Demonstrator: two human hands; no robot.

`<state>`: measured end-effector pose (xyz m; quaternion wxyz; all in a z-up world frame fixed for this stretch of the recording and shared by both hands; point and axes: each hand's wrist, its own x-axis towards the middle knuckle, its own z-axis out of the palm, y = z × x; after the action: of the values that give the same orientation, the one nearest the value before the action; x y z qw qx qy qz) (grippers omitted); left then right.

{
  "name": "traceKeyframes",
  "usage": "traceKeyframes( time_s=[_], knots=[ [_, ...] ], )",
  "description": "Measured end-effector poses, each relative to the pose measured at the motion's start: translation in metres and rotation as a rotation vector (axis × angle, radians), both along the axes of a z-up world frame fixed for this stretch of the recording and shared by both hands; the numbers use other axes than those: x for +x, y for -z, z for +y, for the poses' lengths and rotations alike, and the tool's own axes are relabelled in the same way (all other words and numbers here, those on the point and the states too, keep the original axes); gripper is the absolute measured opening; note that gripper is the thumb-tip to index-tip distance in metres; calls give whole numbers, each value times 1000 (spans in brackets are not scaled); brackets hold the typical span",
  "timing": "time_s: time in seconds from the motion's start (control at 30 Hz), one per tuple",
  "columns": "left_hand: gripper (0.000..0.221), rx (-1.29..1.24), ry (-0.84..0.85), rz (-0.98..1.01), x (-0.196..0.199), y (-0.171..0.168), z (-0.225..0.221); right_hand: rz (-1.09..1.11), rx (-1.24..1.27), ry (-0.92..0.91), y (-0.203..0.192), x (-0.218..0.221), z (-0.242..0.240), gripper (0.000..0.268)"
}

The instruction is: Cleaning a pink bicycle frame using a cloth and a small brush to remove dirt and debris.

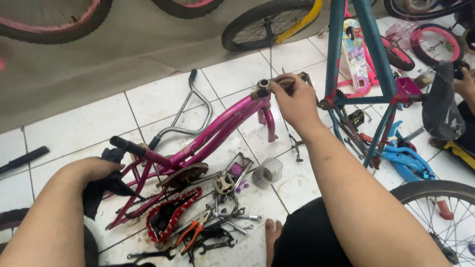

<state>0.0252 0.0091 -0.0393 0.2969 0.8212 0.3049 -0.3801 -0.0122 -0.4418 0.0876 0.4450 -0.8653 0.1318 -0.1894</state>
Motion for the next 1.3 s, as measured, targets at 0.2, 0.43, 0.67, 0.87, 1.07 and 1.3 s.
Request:
traceKeyframes(
  time_s=[0.2,0.43,0.67,0.87,1.07,1.3],
  knots=[
    [40,35,37,52,-8,-26,-29,-27,21,10,10,-4,-17,8],
    [37,41,42,80,-1,-29,-33,-15,-21,-55,1,-8,-6,8],
    [45,44,6,104,-8,-43,-37,155,64,-129,-13,-12,18,16],
    [40,119,99,54,6,-21,-30,0,-48,-83,-9,-6,-5,7],
    [37,88,137,36,6,-20,-34,22,-198,-193,3,-4,13,15],
    [41,127,152,30,-8,-45,-37,212,-208,-414,15,8,75,15]
  ],
)
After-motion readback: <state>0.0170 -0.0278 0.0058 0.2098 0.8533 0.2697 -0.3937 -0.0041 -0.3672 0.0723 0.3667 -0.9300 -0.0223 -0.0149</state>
